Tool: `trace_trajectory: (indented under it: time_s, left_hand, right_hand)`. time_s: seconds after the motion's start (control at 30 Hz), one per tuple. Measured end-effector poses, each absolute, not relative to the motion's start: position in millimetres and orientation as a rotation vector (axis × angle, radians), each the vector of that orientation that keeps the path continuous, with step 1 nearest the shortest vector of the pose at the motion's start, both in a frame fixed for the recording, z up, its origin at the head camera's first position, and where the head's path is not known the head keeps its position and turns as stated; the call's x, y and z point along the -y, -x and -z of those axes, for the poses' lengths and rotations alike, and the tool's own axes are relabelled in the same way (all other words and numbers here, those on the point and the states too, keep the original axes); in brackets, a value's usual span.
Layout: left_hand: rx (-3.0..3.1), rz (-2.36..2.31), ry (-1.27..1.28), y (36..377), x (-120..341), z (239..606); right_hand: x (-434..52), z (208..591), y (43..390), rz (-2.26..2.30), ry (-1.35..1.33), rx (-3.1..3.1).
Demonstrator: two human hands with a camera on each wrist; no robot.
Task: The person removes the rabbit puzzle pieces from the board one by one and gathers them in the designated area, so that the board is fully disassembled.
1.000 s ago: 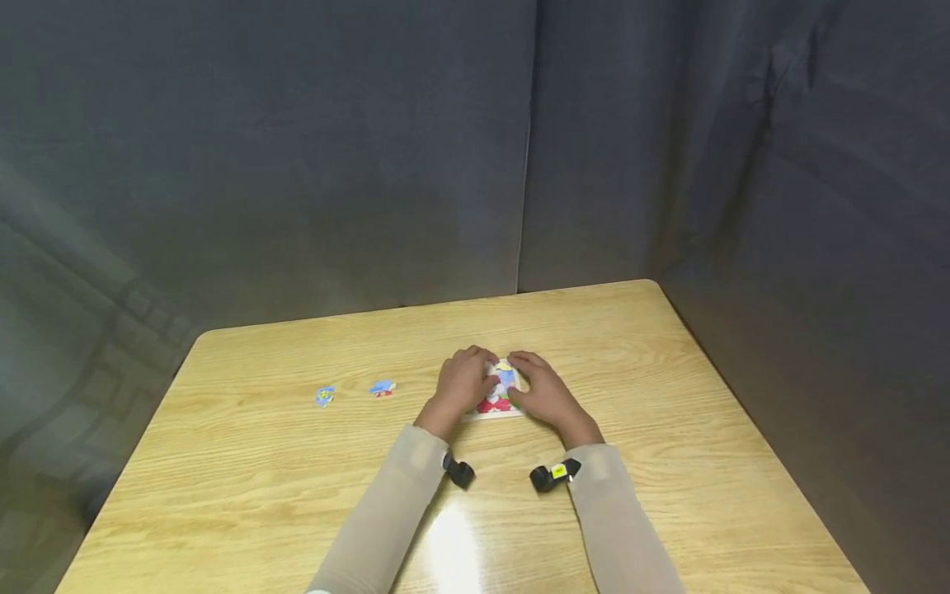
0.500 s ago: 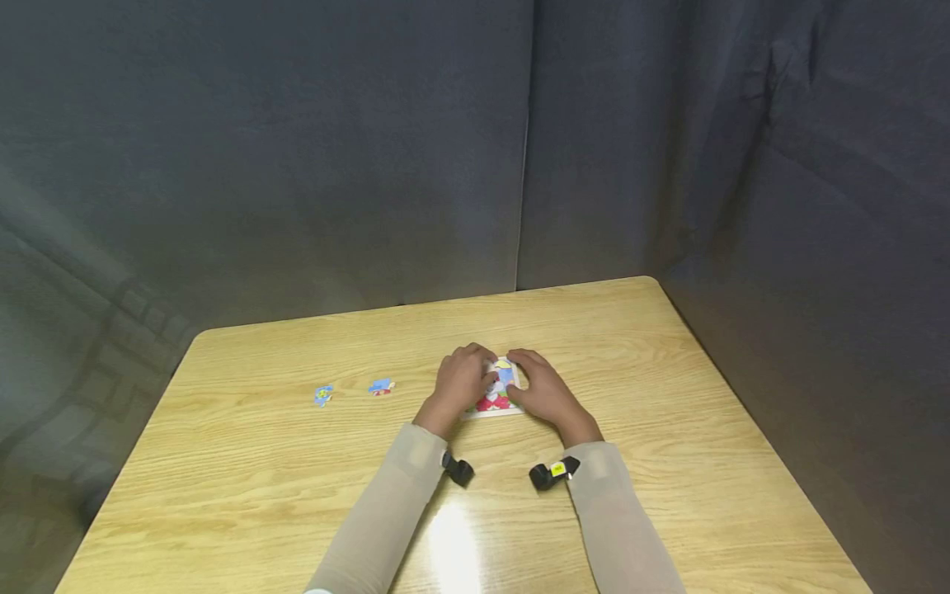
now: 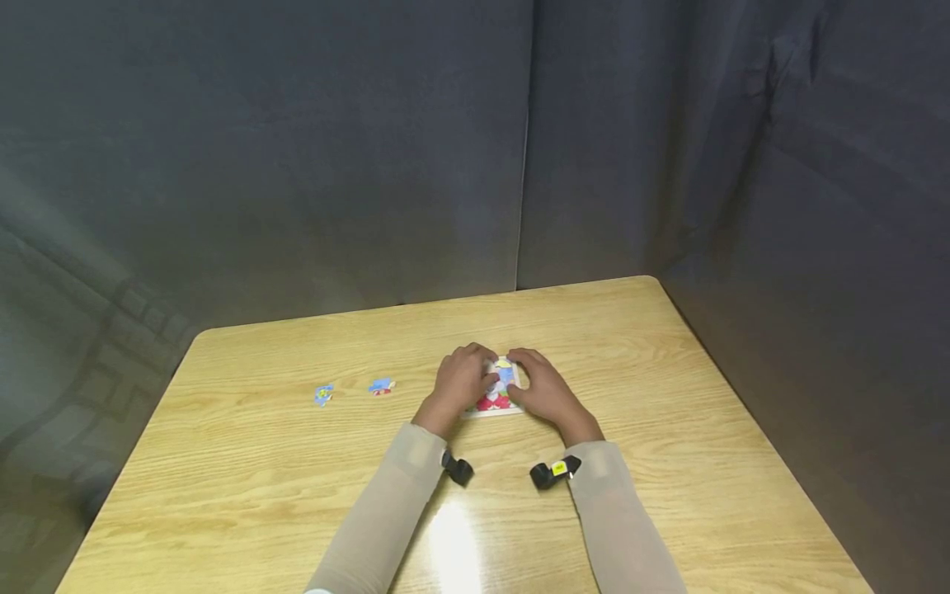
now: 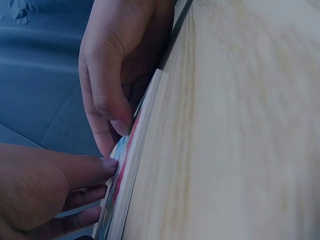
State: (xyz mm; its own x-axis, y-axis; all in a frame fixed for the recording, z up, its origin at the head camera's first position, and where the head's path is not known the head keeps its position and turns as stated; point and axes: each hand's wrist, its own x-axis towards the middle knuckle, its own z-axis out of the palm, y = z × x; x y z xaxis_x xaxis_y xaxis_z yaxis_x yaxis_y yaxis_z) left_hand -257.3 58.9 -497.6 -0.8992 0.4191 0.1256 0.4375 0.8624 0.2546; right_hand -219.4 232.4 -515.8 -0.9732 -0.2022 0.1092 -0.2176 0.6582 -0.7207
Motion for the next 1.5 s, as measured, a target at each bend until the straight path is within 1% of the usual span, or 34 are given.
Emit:
trace_trajectory:
  time_s: [0.43,0.93,1.5]
  left_hand:
    - [2.978,0.406,0.703,257.7,-58.5,498.4]
    - [2.969,0.482,0.747,259.7,-56.1,496.6]
    - [2.962,0.436,0.746,261.2,-56.1,496.5]
  right_hand:
    - [-233.5,521.5,220.6,-1.236,-0.353,2.844]
    - [-234.7,521.4,221.9,-1.238,-0.353,2.850]
    - [-235.1,519.8,220.8,-1.201,-0.379,2.848]
